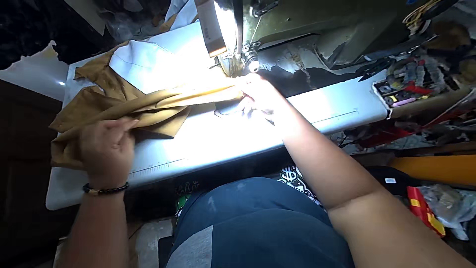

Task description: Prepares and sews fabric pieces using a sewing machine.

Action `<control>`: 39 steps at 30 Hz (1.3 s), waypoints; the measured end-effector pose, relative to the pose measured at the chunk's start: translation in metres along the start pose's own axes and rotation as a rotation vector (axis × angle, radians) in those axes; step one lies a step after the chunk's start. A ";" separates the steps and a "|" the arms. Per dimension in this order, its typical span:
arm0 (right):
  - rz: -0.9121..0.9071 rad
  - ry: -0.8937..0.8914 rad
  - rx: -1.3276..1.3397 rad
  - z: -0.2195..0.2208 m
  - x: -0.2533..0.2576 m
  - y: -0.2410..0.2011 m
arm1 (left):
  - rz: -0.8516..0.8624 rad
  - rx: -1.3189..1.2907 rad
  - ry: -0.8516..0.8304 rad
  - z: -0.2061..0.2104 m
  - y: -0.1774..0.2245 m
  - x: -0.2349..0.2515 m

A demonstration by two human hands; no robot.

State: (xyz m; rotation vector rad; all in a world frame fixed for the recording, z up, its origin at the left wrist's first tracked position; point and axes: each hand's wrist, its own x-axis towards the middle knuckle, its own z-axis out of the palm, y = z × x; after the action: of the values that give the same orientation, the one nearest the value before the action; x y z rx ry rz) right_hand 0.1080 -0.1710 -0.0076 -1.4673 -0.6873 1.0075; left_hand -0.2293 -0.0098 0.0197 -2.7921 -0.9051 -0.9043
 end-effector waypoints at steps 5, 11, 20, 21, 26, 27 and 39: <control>0.099 -0.062 0.251 0.022 -0.087 0.030 | -0.417 0.316 -0.503 -0.039 -0.027 0.022; 0.064 -0.135 0.268 0.019 -0.093 0.045 | 0.264 -0.256 -0.259 -0.006 0.087 0.053; 0.015 -0.059 0.185 0.017 -0.091 0.043 | 0.079 -0.352 -0.561 0.126 0.154 0.084; -0.046 -0.052 0.095 0.016 -0.090 0.045 | 0.067 -0.352 -0.531 0.126 0.152 0.079; -0.674 0.146 -0.890 0.003 -0.076 0.052 | 0.109 -0.343 -0.509 0.120 0.153 0.057; -0.767 0.142 -0.984 0.000 -0.070 0.053 | 0.143 -0.337 -0.508 0.119 0.153 0.056; -1.012 0.189 -0.842 -0.011 -0.058 0.074 | 0.648 -0.405 -0.207 0.126 0.150 0.062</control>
State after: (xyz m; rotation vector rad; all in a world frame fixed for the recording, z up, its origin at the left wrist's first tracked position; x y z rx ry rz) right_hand 0.0813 -0.2381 -0.0690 -1.5395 -1.5999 -0.2547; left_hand -0.0407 -0.0720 -0.0337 -3.2137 0.2315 -0.7544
